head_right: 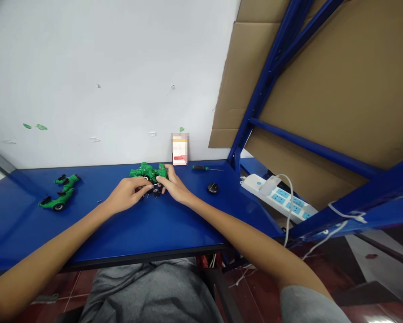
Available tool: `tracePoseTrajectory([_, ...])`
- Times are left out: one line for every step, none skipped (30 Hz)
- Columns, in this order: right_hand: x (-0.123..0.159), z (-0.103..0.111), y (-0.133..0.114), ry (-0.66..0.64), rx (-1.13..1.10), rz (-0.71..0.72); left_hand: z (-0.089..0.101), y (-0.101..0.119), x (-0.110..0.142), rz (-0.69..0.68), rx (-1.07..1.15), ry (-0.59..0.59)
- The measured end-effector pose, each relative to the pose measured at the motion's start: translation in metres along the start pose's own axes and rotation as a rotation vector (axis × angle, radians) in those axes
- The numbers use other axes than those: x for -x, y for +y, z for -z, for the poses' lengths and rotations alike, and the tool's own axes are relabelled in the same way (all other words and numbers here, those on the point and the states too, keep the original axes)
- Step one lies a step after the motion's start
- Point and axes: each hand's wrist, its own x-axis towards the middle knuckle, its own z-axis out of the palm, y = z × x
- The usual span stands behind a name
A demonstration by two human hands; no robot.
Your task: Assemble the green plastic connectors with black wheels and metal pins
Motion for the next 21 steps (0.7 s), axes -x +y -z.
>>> tracePoseTrajectory([-0.0001,0.0002,0.0004,0.0,0.01,0.0,-0.0008,0.0005,0.0001,0.004,0.005,-0.004])
tracePoseTrajectory([-0.0002,0.0005,0.001,0.0,0.02,0.0,-0.0016,0.0008,0.0002,0.008,0.013,-0.002])
tracePoseTrajectory([-0.0003,0.0008,0.0018,0.001,0.028,0.0,-0.0023,0.001,0.0005,0.01,0.023,0.003])
tracePoseTrajectory([-0.0005,0.0011,0.0026,0.002,0.033,0.0,-0.0028,0.0008,0.0008,0.012,0.032,0.01])
tracePoseTrajectory([-0.0006,0.0014,0.0033,0.002,0.037,0.001,-0.003,0.0003,0.0012,0.013,0.037,0.018])
tracePoseTrajectory([-0.0007,0.0017,0.004,0.002,0.038,0.004,-0.0029,-0.0005,0.0015,0.013,0.037,0.025])
tracePoseTrajectory([-0.0008,0.0019,0.0045,0.001,0.038,0.007,-0.0026,-0.0014,0.0017,0.01,0.035,0.026])
tracePoseTrajectory([-0.0008,0.002,0.0048,0.001,0.037,0.01,-0.0021,-0.0022,0.0017,0.006,0.033,0.021])
tracePoseTrajectory([-0.0008,0.0021,0.0049,0.0,0.037,0.013,-0.0017,-0.0029,0.0017,0.003,0.03,0.012])
tracePoseTrajectory([-0.0008,0.0021,0.0048,-0.001,0.036,0.014,-0.0012,-0.0033,0.0015,0.003,0.029,0.002])
tracePoseTrajectory([-0.0008,0.002,0.0046,-0.001,0.034,0.014,-0.0009,-0.0034,0.0013,0.007,0.027,-0.009])
tracePoseTrajectory([-0.0008,0.002,0.0044,-0.001,0.033,0.014,-0.0007,-0.003,0.001,0.015,0.024,-0.019])
tracePoseTrajectory([-0.0008,0.0019,0.0042,-0.002,0.033,0.013,-0.0007,-0.0024,0.0008,0.026,0.02,-0.029])
tracePoseTrajectory([-0.0009,0.0019,0.0041,-0.002,0.035,0.012,-0.0008,-0.0015,0.0006,0.039,0.018,-0.035])
tracePoseTrajectory([-0.001,0.0019,0.0041,-0.003,0.041,0.009,-0.001,-0.0006,0.0006,0.051,0.021,-0.038])
tracePoseTrajectory([-0.0011,0.0019,0.0043,-0.002,0.048,0.005,-0.0011,0.0002,0.0006,0.06,0.029,-0.04])
tracePoseTrajectory([-0.0012,0.002,0.0046,-0.002,0.055,0.001,-0.0013,0.0008,0.0008,0.068,0.041,-0.036])
tracePoseTrajectory([-0.0012,0.002,0.005,-0.003,0.062,-0.002,-0.0014,0.0012,0.001,0.071,0.048,-0.029])
tracePoseTrajectory([-0.0013,0.0021,0.0055,-0.005,0.066,-0.004,-0.0014,0.0013,0.0012,0.07,0.049,-0.018])
tracePoseTrajectory([-0.0013,0.0021,0.0059,-0.005,0.068,-0.004,-0.0013,0.0011,0.0015,0.065,0.045,-0.01])
tracePoseTrajectory([-0.0013,0.0021,0.0062,-0.006,0.068,-0.003,-0.0012,0.0007,0.0017,0.056,0.036,-0.004])
